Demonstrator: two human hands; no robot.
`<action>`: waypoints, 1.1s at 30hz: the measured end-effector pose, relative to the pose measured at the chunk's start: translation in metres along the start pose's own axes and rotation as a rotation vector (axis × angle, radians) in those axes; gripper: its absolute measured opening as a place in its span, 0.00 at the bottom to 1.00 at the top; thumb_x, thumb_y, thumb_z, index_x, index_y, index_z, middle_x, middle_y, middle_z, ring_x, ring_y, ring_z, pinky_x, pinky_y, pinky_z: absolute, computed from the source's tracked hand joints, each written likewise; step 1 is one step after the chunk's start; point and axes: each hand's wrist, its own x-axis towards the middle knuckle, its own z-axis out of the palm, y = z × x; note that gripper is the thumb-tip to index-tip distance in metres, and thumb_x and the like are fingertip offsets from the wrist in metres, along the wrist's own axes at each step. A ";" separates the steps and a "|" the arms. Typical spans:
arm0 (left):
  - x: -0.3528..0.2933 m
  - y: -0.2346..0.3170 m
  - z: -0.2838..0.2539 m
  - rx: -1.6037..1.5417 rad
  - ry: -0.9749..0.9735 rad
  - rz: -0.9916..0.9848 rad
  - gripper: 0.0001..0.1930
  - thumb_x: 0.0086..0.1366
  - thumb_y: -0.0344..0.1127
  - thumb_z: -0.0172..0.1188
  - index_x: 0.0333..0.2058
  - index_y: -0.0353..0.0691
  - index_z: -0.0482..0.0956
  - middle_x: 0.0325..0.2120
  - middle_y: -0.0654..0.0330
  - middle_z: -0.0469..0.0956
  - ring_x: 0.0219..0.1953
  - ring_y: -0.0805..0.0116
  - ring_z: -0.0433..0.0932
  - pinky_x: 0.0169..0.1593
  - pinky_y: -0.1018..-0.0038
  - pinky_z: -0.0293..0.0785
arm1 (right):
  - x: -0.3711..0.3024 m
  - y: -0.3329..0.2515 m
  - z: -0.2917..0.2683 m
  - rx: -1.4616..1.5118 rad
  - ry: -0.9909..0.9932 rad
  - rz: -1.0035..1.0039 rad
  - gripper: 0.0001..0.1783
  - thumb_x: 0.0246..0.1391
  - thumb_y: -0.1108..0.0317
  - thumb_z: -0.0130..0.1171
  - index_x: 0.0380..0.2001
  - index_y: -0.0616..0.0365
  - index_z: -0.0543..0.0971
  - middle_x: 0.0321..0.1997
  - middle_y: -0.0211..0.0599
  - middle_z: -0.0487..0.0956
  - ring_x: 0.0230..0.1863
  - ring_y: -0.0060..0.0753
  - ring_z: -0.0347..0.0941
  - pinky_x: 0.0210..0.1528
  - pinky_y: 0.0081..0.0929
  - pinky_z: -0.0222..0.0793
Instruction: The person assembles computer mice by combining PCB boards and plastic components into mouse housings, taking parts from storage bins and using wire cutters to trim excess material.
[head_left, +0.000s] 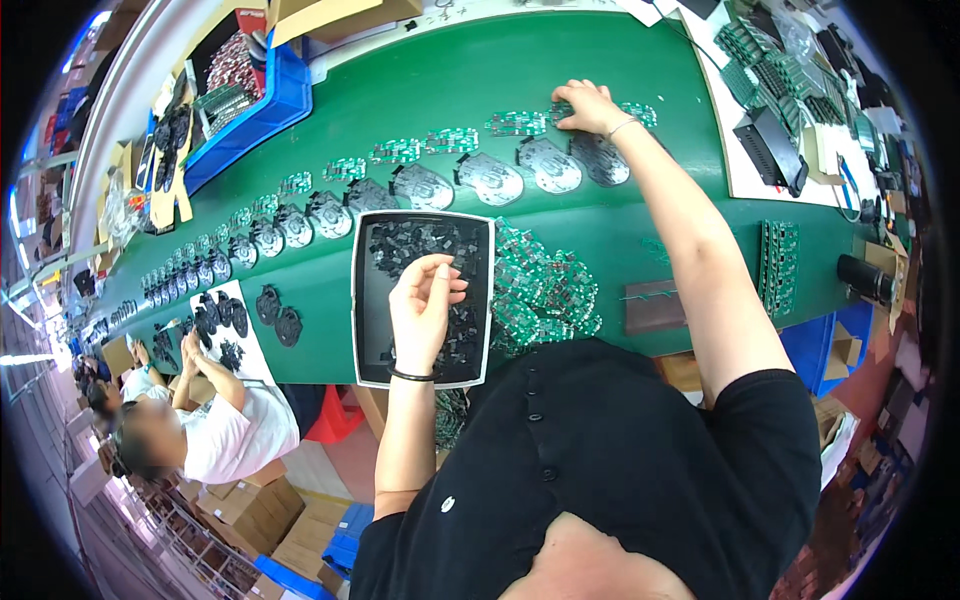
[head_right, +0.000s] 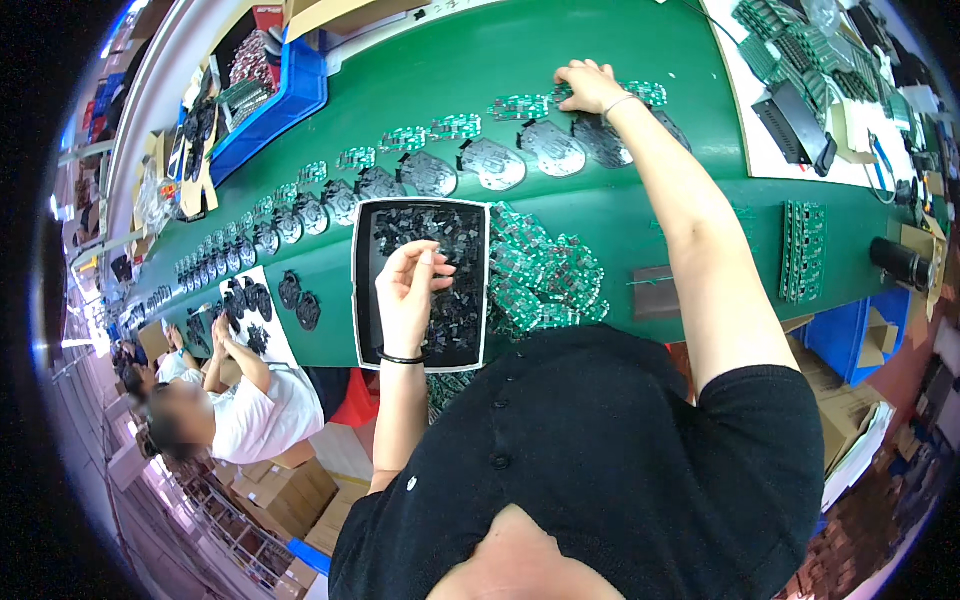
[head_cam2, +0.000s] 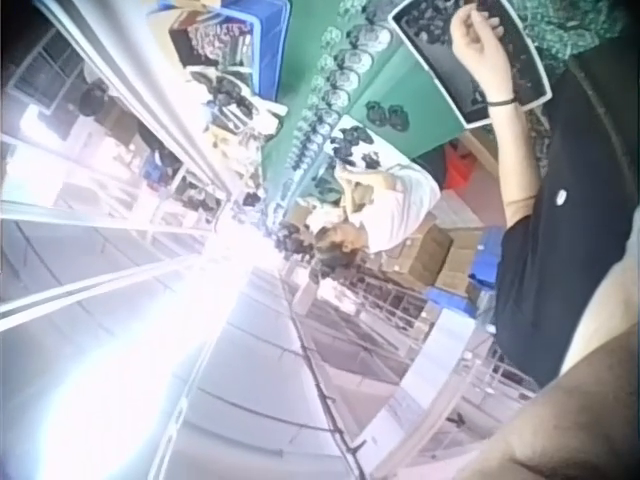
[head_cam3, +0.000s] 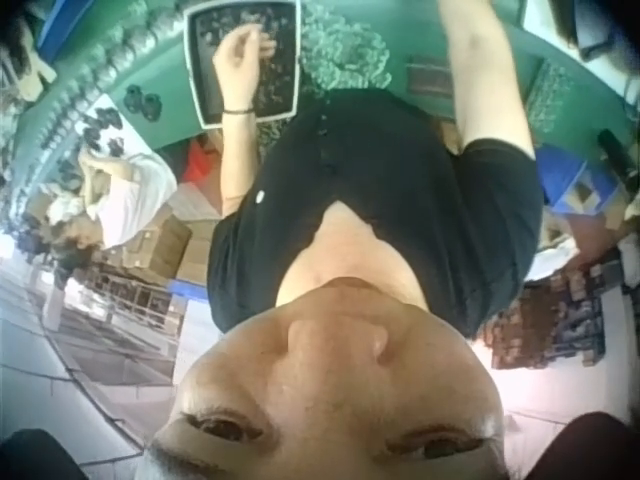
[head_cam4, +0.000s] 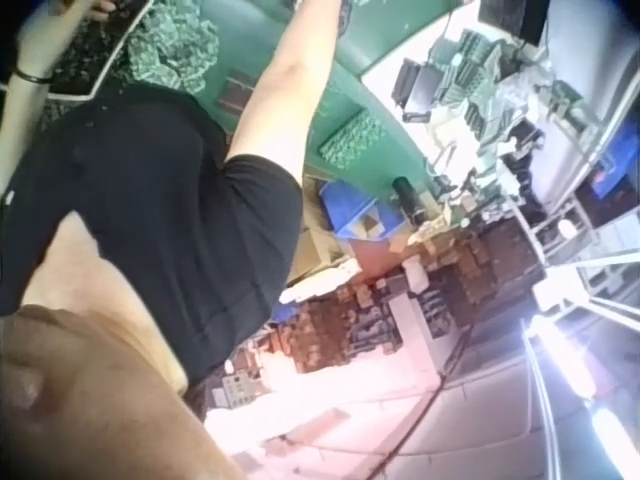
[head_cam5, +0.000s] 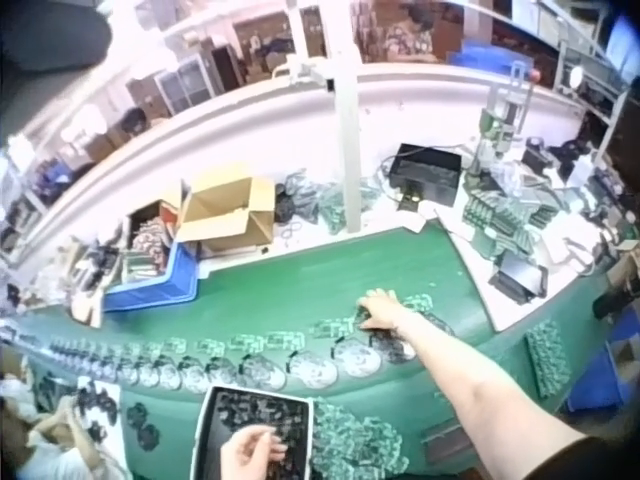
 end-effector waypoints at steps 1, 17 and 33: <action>-0.001 0.002 -0.008 0.002 0.029 0.021 0.08 0.64 0.27 0.50 0.40 0.33 0.73 0.28 0.59 0.75 0.28 0.74 0.77 0.31 0.81 0.75 | 0.001 0.001 0.000 -0.001 0.002 -0.012 0.28 0.34 0.57 0.66 0.45 0.44 0.73 0.47 0.33 0.70 0.53 0.39 0.61 0.52 0.44 0.54; -0.018 -0.088 -0.255 -0.171 1.026 0.119 0.07 0.62 0.32 0.49 0.29 0.37 0.75 0.16 0.64 0.70 0.12 0.79 0.65 0.13 0.84 0.58 | -0.149 -0.269 -0.004 0.487 -0.084 -0.684 0.07 0.44 0.67 0.58 0.25 0.59 0.78 0.28 0.40 0.77 0.33 0.42 0.73 0.38 0.34 0.69; 0.085 -0.162 -0.369 1.154 0.661 -0.314 0.27 0.54 0.46 0.60 0.46 0.33 0.68 0.44 0.41 0.68 0.48 0.44 0.69 0.51 0.60 0.67 | -0.177 -0.317 0.070 0.165 -0.293 -0.597 0.10 0.40 0.71 0.58 0.29 0.60 0.74 0.29 0.43 0.74 0.39 0.45 0.71 0.43 0.37 0.68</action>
